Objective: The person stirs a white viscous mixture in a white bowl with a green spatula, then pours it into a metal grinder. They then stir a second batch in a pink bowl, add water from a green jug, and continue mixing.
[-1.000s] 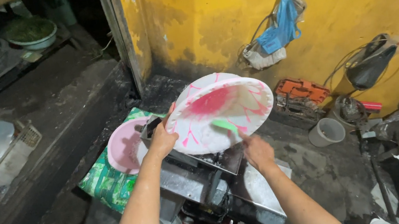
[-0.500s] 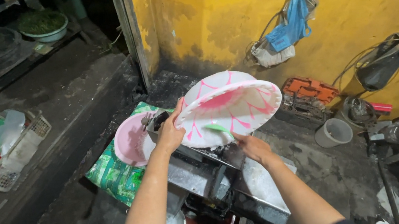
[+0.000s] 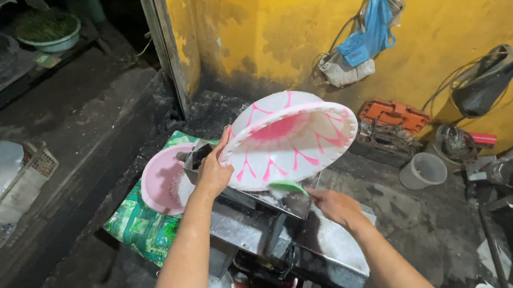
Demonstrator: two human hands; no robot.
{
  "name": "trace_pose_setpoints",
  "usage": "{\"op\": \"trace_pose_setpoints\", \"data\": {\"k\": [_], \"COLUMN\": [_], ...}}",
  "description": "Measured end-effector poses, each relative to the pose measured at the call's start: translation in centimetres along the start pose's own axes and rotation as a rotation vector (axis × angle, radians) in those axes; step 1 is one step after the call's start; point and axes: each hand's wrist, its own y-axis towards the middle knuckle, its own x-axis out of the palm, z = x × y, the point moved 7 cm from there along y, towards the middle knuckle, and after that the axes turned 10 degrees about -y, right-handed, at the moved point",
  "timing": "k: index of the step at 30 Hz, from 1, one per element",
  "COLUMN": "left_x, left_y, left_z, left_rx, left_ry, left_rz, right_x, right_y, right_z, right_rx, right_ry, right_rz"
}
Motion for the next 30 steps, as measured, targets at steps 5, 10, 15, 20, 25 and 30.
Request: {"op": "trace_pose_setpoints", "data": {"k": [5, 10, 15, 20, 25, 30], "left_x": [0.0, -0.1, 0.1, 0.2, 0.4, 1.5], "left_y": [0.6, 0.3, 2.9, 3.1, 3.6, 6.7], "left_z": [0.2, 0.2, -1.3, -1.2, -1.6, -5.3], "left_rx": [-0.002, -0.005, -0.009, -0.077, -0.134, -0.112], "left_ry": [0.006, 0.009, -0.022, -0.017, -0.050, -0.032], "left_rz": [-0.005, -0.004, 0.010, 0.043, 0.044, 0.073], "right_x": [-2.4, 1.1, -1.3, -4.3, 3.5, -0.7], "right_y": [2.3, 1.4, -0.5, -1.7, 0.4, 6.0], "right_z": [3.5, 3.2, 3.4, 5.0, 2.5, 1.7], "right_rx": [0.087, 0.106, 0.093, 0.201, 0.019, -0.004], "right_ry": [0.120, -0.001, -0.048, 0.051, 0.069, 0.090], "right_rz": [0.182, 0.127, 0.208, 0.337, 0.036, 0.184]}}
